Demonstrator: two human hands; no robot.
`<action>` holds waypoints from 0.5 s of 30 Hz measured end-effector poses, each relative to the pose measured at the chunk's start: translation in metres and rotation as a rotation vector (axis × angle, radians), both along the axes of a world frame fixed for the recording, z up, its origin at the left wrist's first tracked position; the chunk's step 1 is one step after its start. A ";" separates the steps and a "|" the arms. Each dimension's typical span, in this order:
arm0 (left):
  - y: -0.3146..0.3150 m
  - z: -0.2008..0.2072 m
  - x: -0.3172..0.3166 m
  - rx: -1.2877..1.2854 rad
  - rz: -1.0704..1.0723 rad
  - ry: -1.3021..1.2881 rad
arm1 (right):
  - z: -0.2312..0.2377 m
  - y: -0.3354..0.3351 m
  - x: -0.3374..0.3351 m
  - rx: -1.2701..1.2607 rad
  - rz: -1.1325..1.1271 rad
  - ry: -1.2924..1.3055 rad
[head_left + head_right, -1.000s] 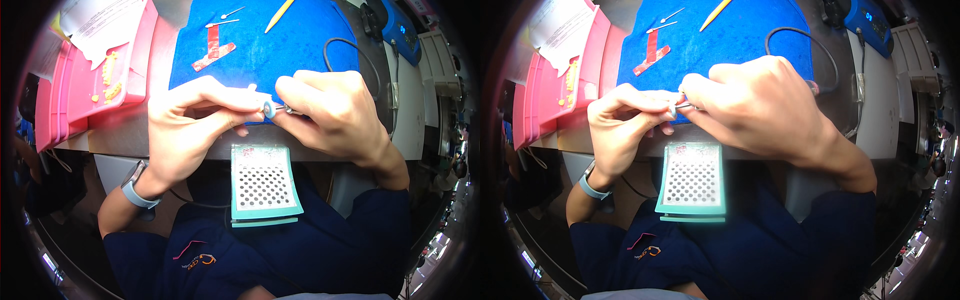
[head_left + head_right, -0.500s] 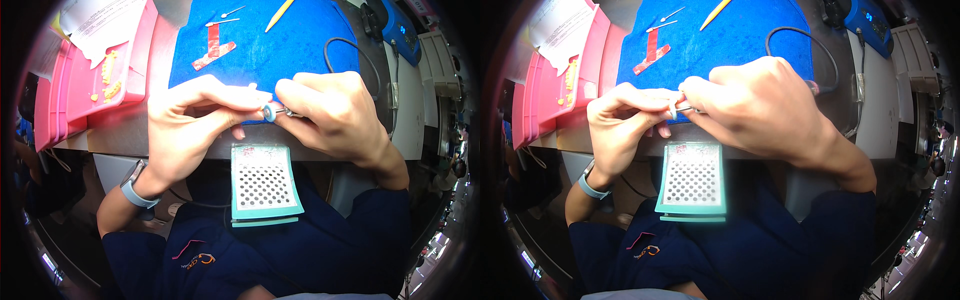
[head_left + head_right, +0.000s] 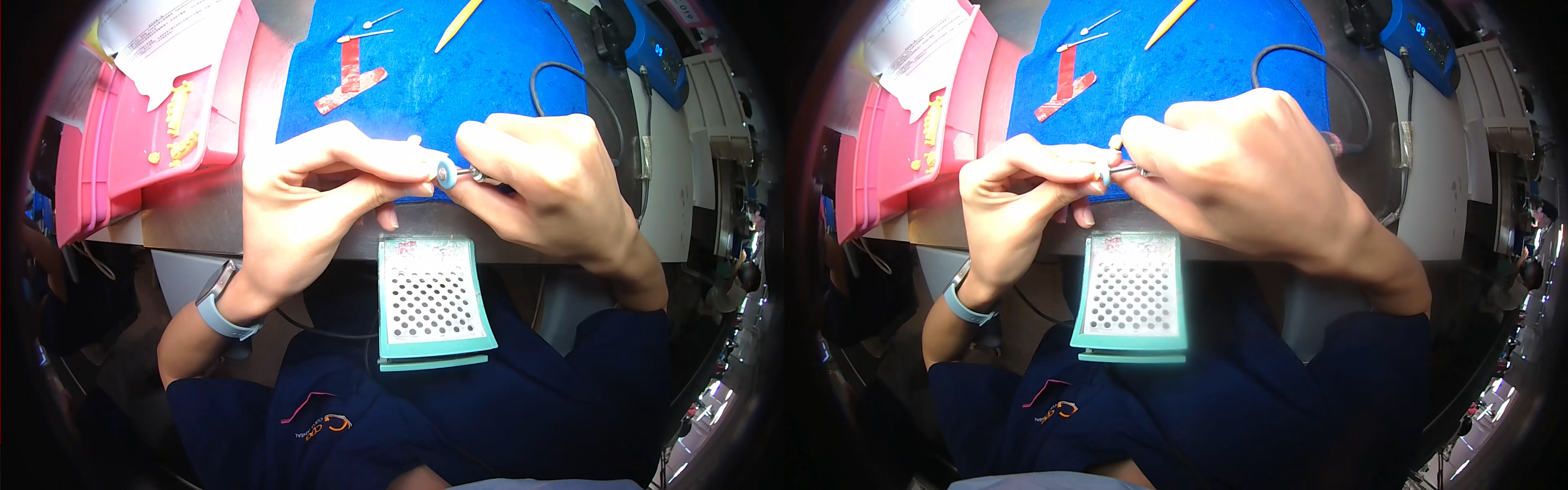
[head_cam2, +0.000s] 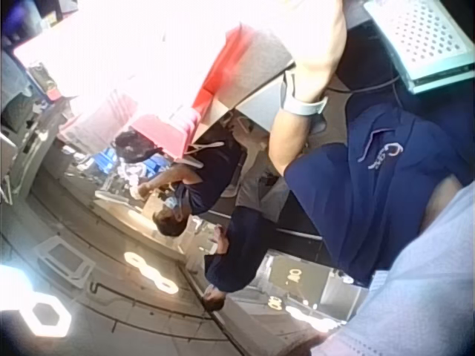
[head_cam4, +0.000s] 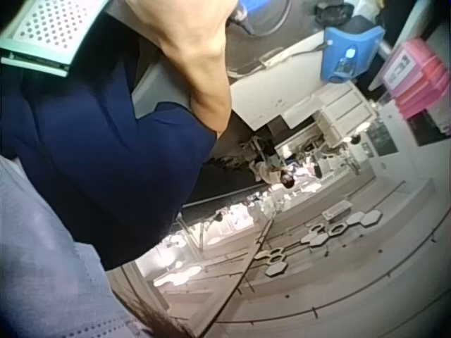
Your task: The person polishes a dental prosthetic using a rotary tool, sorts trays and paperwork on the workstation, and grinds the prosthetic with a rotary bur.
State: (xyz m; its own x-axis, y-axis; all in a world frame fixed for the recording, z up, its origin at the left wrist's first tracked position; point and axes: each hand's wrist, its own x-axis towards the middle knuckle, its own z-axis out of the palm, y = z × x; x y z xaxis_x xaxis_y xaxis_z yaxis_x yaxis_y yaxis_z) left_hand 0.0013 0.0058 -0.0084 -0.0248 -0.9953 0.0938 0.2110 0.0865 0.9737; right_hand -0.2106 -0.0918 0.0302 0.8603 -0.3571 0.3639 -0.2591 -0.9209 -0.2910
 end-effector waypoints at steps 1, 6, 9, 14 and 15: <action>0.000 0.000 0.000 0.000 -0.001 0.000 | 0.000 0.000 0.000 0.001 -0.005 0.021; 0.001 -0.002 -0.002 -0.020 0.017 0.034 | 0.001 0.000 -0.001 0.006 0.007 0.021; -0.001 -0.003 0.000 -0.030 -0.011 0.026 | 0.000 0.001 0.000 0.006 0.009 0.005; -0.001 0.005 -0.004 -0.009 0.083 -0.094 | -0.002 -0.007 0.003 -0.011 -0.003 -0.066; -0.001 0.006 -0.004 -0.001 0.130 -0.159 | 0.000 -0.011 0.004 0.015 -0.035 -0.084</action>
